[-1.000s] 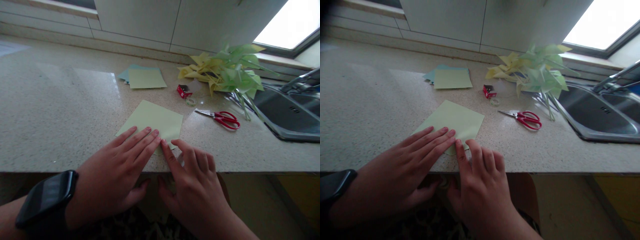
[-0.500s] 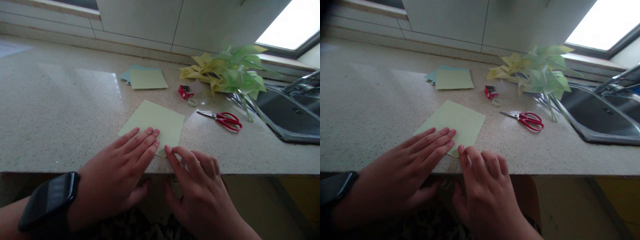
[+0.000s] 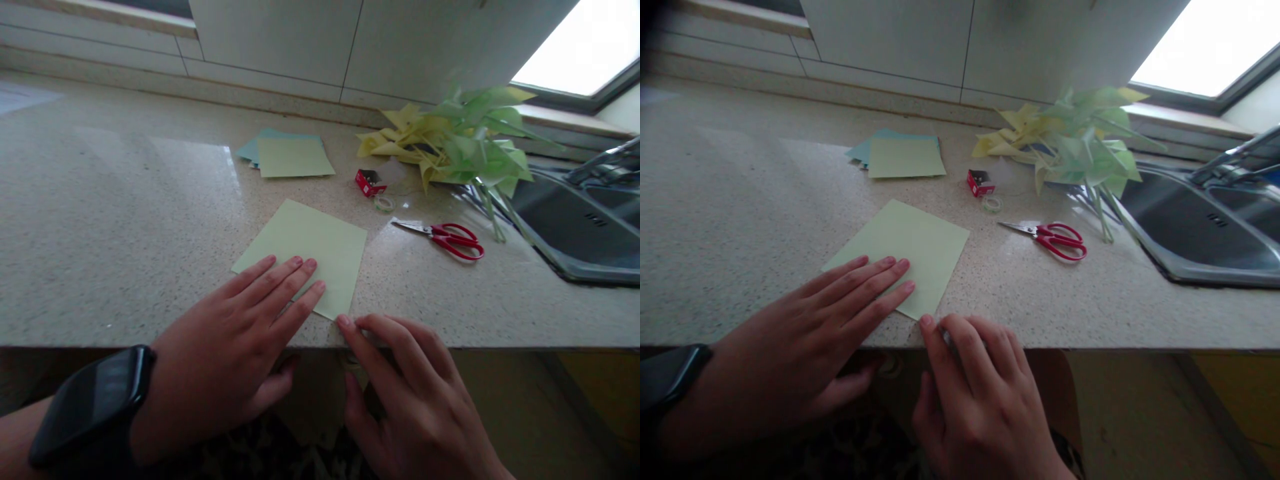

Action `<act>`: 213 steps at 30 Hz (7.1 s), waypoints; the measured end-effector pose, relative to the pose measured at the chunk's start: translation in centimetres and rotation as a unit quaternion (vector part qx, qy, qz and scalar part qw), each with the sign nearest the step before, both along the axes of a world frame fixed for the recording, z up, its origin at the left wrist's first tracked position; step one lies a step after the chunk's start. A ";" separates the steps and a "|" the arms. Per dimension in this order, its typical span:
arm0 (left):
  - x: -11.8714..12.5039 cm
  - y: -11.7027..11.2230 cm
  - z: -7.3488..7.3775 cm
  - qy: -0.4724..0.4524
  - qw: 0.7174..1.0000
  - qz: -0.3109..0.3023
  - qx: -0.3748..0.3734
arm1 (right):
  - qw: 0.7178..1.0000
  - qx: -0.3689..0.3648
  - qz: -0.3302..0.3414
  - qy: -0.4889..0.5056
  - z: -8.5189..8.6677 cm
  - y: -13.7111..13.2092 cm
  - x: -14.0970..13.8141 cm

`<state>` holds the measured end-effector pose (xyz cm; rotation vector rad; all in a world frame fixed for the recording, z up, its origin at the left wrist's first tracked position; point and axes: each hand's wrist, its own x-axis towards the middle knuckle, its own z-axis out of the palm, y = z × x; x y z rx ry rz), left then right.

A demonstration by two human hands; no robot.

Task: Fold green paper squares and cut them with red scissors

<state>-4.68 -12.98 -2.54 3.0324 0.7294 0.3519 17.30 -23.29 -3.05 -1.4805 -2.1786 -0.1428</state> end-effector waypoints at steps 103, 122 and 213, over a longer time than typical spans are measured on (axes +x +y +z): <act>-0.1 -0.1 0.2 -0.019 0.998 -0.048 -0.031 | 0.999 0.007 -0.031 -0.011 -0.9 -0.6 -1.8; -0.2 -0.1 0.1 -0.014 0.998 -0.046 -0.029 | 1.000 0.016 -0.025 -0.003 -0.4 -0.5 -1.5; -0.3 -0.1 0.1 0.001 0.998 -0.067 -0.016 | 0.998 -0.010 -0.053 -0.046 0.2 0.5 -1.7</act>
